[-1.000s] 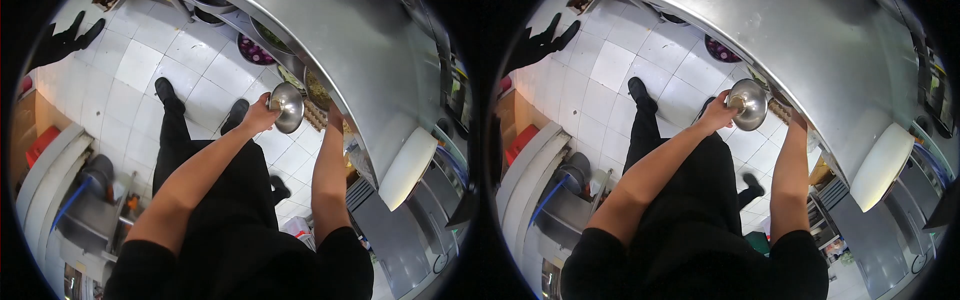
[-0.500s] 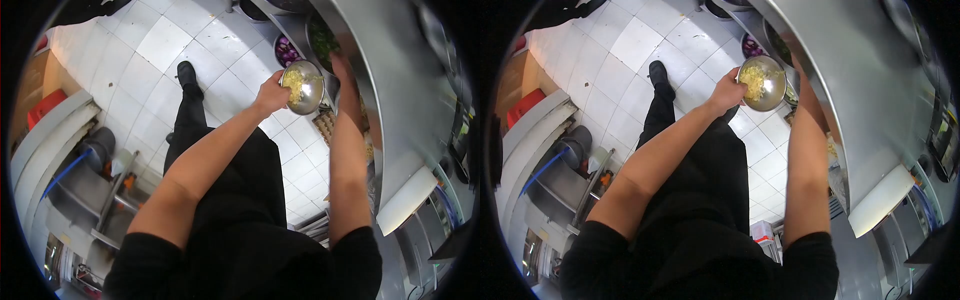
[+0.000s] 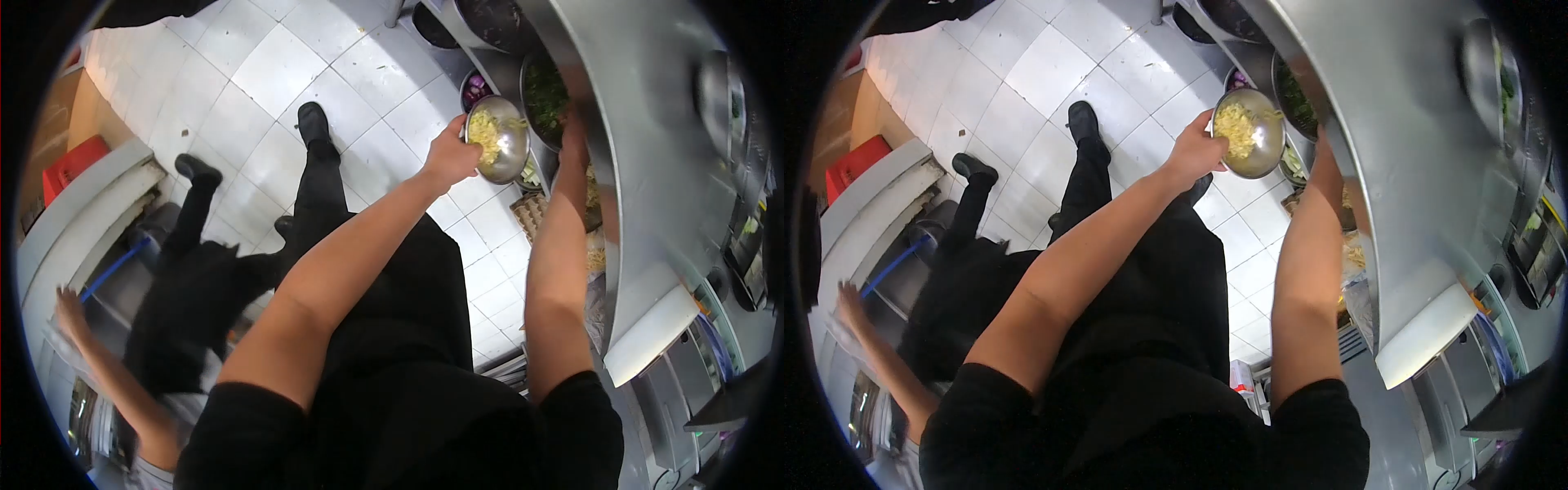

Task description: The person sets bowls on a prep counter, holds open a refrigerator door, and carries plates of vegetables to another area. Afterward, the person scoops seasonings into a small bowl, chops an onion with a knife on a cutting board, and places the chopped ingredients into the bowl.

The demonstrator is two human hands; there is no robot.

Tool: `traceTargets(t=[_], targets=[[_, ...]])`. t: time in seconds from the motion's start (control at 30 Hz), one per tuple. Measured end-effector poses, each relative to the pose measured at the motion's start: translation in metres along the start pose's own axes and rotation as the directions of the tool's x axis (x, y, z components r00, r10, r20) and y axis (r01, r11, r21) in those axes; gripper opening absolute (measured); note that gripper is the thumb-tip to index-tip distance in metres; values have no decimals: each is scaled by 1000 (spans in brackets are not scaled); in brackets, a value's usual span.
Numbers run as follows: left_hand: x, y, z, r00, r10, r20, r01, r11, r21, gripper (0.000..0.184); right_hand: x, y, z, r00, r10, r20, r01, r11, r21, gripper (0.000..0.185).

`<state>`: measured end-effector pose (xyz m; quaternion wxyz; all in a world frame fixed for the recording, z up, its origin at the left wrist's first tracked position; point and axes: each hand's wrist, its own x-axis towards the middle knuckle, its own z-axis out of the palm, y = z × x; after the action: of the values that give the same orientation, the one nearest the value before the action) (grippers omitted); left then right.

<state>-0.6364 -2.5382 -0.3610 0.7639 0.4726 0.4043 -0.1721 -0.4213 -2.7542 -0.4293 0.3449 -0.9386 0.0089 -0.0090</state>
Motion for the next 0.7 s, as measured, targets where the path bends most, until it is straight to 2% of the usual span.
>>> traceTargets(t=[0.07, 0.1, 0.13, 0.17, 0.2, 0.23, 0.27, 0.3, 0.33, 0.4, 0.43, 0.47, 0.5, 0.53, 0.57, 0.6, 0.63, 0.7], targets=[[-3, 5, -6, 1000, 8, 6, -8, 1000, 16, 72, -45, -39, -22, 996, -33, -85, 26, 997, -74, 57], [-9, 10, -10, 1000, -13, 3, 13, 1000, 9, 71, -69, -63, -29, 997, -37, -68, 27, 989, -146, 56], [-13, 15, -13, 999, -33, -1, 33, 999, 3, 70, -91, -91, -33, 1000, -19, 16, 22, 983, -181, 54], [-16, 18, -17, 999, -43, -17, 43, 999, -20, 67, -113, -120, -38, 938, 84, 335, -160, 965, 206, 48], [-22, 23, -25, 1000, -29, -11, 29, 999, -21, 67, -132, -141, -37, 876, -86, 475, 50, 995, 88, 50], [-29, 30, -37, 999, -33, 16, 33, 999, -29, 64, -154, -159, -36, 788, -210, 578, 143, 977, 159, 50], [-36, 40, -51, 999, -32, 43, 34, 999, -36, 61, -170, -185, -37, 809, -234, 540, 225, 971, 85, 47], [-44, 51, -65, 999, -8, 44, 10, 999, -37, 61, -174, -215, -48, 810, -137, 570, 77, 989, 129, 44], [-55, 63, -82, 998, -23, 53, 24, 1000, -14, 59, -174, -232, -47, 853, -270, 447, 211, 961, 176, 34], [-83, 90, -118, 997, -27, 66, 29, 999, -23, 55, -178, -281, -58, 867, -22, 497, -19, 997, 77, 23], [-100, 109, -136, 998, -47, 52, 44, 998, 48, 54, -182, -313, -61, 840, -20, 542, 21, 1000, 3, 20], [-113, 126, -157, 992, -37, 122, 26, 996, 86, 62, -184, -346, -62, 815, -19, 579, 70, 995, -65, 18], [-117, 124, -175, 991, -10, 131, 3, 999, 50, 59, -182, -374, -64, 706, -185, 684, 326, 942, -83, 18], [-130, 139, -192, 993, -14, 120, 9, 999, 45, 56, -182, -403, -67, 555, -311, 772, 565, 822, -75, 19], [-129, 139, -214, 992, 17, 128, -29, 995, 90, 56, -192, -424, -59, 602, -476, 641, 593, 804, 40, 20], [-151, 169, -231, 994, -12, 109, -4, 988, 152, 57, -199, -442, -46, 626, -615, 480, 630, 761, 154, 22], [-171, 195, -247, 992, -25, 121, 15, 996, 86, 59, -195, -462, -40, 615, -653, 442, 659, 734, 167, 22], [-181, 219, -282, 993, 40, 109, -53, 991, 125, 56, -182, -496, -34, 747, -361, 558, 311, 932, 187, 33]])
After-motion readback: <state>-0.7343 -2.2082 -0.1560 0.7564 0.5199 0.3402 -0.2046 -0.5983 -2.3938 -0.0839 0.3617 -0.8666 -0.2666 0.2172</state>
